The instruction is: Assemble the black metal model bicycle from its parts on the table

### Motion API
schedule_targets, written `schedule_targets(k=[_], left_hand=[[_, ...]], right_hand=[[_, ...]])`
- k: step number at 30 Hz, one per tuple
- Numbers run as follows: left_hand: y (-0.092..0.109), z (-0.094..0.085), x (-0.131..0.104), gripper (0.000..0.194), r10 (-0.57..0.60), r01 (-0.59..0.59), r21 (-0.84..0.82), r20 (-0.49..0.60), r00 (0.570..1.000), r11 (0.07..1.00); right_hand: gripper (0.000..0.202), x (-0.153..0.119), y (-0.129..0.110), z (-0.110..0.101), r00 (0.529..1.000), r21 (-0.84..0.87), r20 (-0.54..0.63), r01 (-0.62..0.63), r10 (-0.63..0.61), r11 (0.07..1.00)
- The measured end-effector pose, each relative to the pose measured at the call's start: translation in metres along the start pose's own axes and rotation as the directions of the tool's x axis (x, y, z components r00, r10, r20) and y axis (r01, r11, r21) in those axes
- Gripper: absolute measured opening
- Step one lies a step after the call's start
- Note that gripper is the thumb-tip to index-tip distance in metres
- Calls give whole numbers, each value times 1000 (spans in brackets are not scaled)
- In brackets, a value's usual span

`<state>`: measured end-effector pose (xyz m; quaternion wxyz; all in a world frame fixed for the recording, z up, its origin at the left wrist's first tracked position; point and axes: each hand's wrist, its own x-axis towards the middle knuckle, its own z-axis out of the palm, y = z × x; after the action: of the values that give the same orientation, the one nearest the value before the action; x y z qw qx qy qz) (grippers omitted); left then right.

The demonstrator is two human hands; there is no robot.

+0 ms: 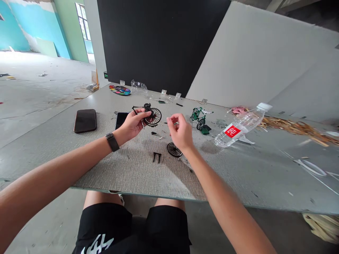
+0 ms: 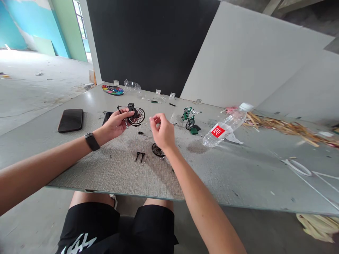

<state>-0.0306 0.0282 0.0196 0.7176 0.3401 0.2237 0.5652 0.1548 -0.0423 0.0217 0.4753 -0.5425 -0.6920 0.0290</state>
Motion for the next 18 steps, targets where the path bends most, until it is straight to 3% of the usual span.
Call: schedule_targets(k=[3, 6, 8, 14, 18], left_hand=[[2, -2, 3, 25, -5, 5, 1, -14, 1000, 1000], [3, -3, 4, 25, -6, 7, 14, -23, 1000, 1000], [2, -3, 4, 25, -1, 2, 19, -24, 1000, 1000], [2, -1, 1, 26, -13, 14, 48, -24, 1000, 999], [1, 0, -1, 26, -19, 21, 58, -32, 999, 998]], right_hand=[[16, 4, 26, -4, 988, -110, 151, 20, -3, 994], [12, 3, 37, -1, 922, -182, 383, 133, -54, 974], [10, 3, 36, 3, 887, -236, 458, 184, -58, 954], [19, 5, 28, 20, 885, -283, 463, 97, 48, 954], [19, 5, 28, 26, 895, -258, 444, 79, 45, 963]])
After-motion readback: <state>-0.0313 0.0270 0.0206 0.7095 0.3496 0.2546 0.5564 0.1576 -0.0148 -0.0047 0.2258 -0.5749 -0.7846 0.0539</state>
